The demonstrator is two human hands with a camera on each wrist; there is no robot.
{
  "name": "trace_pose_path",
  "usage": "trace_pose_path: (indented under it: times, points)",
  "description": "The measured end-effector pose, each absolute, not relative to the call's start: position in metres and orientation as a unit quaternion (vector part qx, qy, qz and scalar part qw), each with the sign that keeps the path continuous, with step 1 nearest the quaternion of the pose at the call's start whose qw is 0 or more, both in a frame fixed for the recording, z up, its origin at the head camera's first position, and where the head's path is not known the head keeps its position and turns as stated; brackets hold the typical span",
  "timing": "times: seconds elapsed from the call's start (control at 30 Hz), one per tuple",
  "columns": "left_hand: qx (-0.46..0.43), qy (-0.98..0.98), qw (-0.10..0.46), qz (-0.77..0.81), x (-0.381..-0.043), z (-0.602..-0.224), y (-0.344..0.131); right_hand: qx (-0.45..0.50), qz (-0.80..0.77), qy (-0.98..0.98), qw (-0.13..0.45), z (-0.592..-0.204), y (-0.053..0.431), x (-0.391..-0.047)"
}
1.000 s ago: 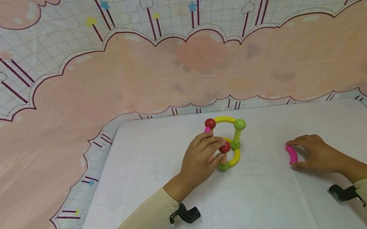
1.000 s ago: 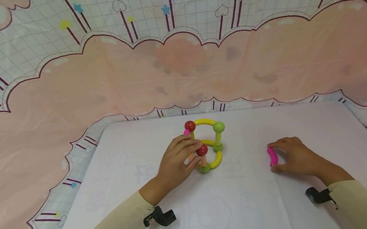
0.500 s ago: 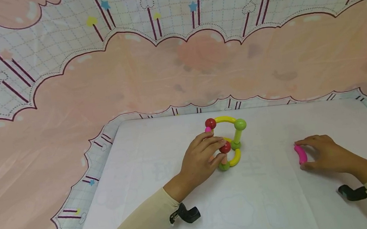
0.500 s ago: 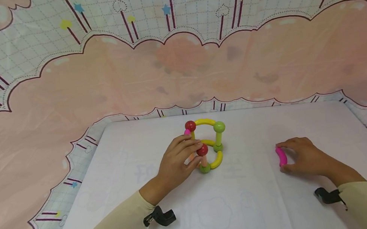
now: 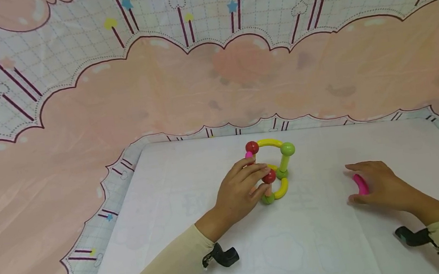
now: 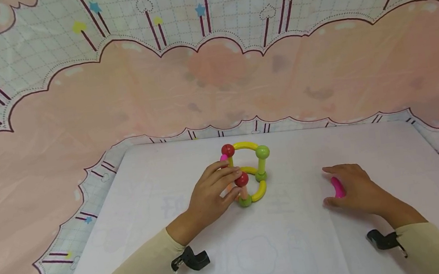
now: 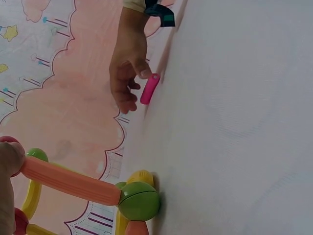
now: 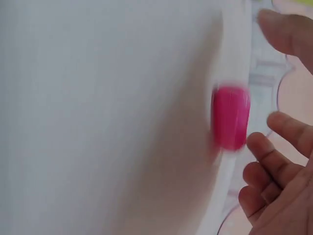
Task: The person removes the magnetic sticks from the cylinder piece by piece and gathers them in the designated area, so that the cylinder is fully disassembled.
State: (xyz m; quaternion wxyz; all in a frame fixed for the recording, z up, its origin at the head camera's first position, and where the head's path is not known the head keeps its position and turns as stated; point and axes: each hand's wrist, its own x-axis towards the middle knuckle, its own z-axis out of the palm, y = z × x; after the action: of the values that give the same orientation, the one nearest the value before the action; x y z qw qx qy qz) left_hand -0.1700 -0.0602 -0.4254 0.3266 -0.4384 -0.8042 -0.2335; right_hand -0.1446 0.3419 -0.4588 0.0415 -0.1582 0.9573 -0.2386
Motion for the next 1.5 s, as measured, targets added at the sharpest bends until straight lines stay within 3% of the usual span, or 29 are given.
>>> trace_pose_path:
  times: [0.47,0.83,1.1,1.37,1.5]
  points:
    - [-0.436,-0.803,0.329,-0.239,-0.170,-0.428,-0.068,-0.202,-0.276,0.938,0.048,-0.465,0.278,-0.146]
    - [-0.365,-0.836,0.275,-0.304,-0.174,-0.442,-0.087,-0.170,-0.254,0.950,0.063,-0.461,0.240,-0.146]
    - [-0.275,-0.880,0.160,-0.352,-0.174,-0.459,-0.096,-0.171,-0.251,0.949,0.089,-0.465,0.223,-0.149]
    - [-0.180,-0.931,-0.023,-0.315,-0.189,-0.471,-0.095,-0.175,-0.257,0.944,0.111,-0.468,0.210,-0.153]
    - [-0.184,-0.936,-0.046,-0.295,-0.192,-0.475,-0.092,-0.180,-0.257,0.943,0.112,-0.468,0.205,-0.156]
